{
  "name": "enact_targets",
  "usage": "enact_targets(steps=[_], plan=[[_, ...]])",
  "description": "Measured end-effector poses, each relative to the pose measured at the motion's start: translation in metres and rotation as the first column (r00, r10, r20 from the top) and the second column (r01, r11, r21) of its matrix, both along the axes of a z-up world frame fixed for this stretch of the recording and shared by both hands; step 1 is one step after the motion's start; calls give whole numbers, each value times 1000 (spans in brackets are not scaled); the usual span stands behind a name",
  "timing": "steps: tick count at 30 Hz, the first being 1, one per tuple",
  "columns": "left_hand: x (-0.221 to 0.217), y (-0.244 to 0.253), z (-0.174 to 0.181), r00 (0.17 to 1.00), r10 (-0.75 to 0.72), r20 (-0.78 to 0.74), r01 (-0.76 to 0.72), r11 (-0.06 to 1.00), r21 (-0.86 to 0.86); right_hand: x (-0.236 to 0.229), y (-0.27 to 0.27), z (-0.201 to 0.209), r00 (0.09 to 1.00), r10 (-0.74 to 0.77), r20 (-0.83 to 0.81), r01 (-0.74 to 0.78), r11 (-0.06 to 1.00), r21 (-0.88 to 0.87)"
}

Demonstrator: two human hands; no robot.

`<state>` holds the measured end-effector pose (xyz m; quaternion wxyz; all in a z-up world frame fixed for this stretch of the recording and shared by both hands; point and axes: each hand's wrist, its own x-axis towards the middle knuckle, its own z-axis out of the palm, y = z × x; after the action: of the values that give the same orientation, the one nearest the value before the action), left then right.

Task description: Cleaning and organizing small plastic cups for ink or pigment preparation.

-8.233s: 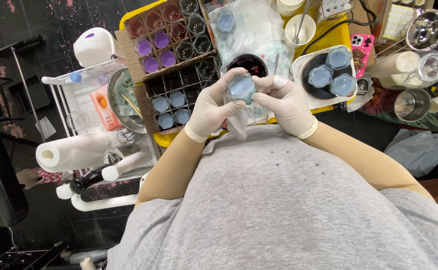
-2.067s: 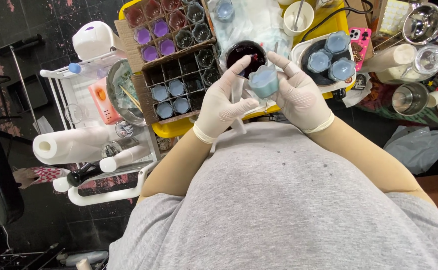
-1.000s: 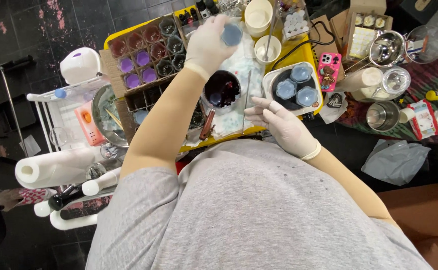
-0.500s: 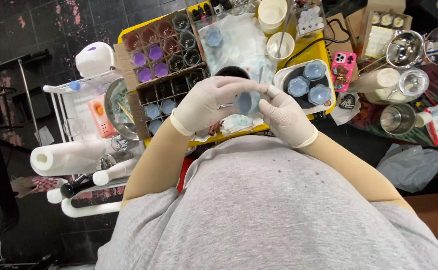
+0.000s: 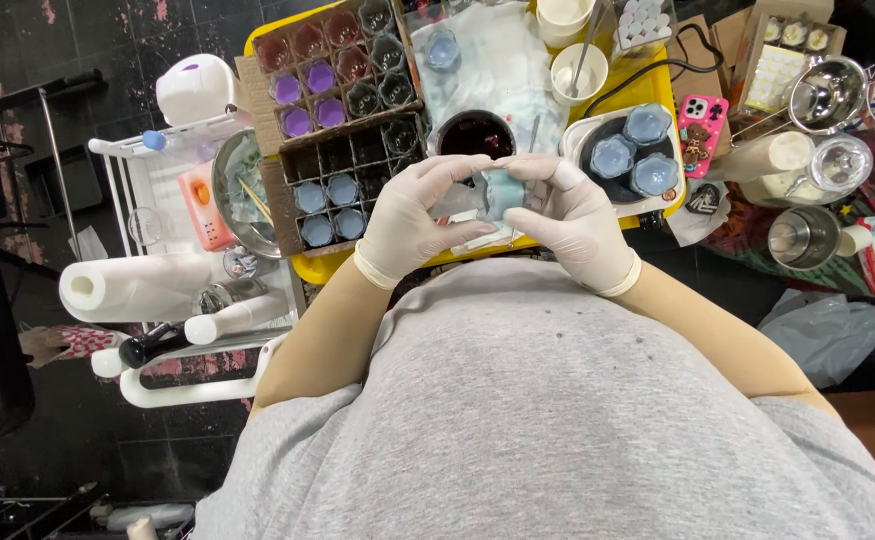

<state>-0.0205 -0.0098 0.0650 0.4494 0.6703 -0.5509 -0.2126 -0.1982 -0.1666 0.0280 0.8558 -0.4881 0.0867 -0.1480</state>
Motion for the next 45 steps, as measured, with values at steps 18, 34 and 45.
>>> enact_targets(steps=[18, 34, 45], plan=[[-5, 7, -3, 971, 153, -184, -109, 967, 229, 13, 6, -17, 986, 48, -163, 11, 940, 341], [10, 8, -11, 987, 160, 0, -156, 963, 218, 37, 7, -22, 979, 112, -172, -33, 912, 410], [13, 2, -3, 989, 148, 28, -150, 961, 231, 43, 2, -23, 972, 102, -213, -23, 939, 344]])
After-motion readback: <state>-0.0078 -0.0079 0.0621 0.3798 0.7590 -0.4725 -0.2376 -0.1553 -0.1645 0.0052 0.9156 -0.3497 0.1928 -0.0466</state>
